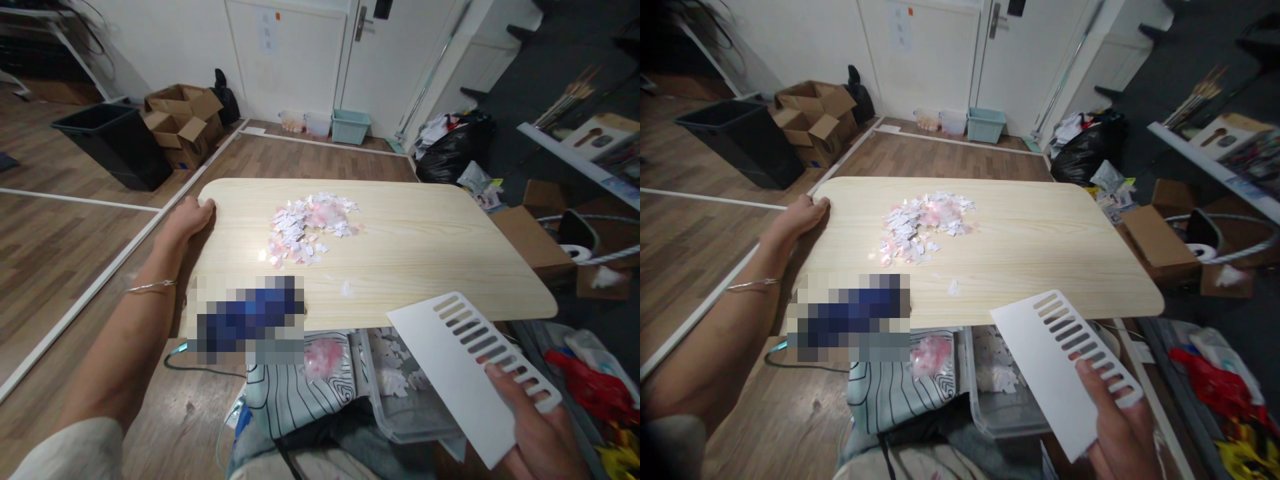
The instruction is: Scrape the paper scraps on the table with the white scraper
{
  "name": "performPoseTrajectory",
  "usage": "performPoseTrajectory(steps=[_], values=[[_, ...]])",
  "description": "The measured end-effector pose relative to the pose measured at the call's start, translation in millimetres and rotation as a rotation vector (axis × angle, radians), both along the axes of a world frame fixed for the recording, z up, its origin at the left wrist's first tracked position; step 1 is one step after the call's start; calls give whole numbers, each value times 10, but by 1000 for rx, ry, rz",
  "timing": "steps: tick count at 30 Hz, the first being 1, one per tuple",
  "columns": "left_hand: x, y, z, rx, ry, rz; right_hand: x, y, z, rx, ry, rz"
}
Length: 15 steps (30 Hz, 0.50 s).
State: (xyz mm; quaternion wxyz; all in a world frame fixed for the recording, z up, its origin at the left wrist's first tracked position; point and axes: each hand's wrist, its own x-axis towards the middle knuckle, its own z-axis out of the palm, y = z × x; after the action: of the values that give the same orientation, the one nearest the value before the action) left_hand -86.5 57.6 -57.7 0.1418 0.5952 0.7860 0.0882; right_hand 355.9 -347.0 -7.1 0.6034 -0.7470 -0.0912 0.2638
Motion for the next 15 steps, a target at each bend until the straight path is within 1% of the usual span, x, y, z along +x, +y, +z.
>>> performPoseTrajectory(steps=[2,4,7,11,15], values=[[-15,5,-21,18,9,-11,-41,120,-21,13,41,-25],[-28,15,-42,32,11,-7,-102,259,-48,58,46,-19],[-44,39,-71,30,0,20,-243,463,-58,136,47,32],[-69,74,-108,24,-1,30,-453,673,-66,190,106,80],[-101,95,-140,29,4,22,-558,792,-166,204,122,142]])
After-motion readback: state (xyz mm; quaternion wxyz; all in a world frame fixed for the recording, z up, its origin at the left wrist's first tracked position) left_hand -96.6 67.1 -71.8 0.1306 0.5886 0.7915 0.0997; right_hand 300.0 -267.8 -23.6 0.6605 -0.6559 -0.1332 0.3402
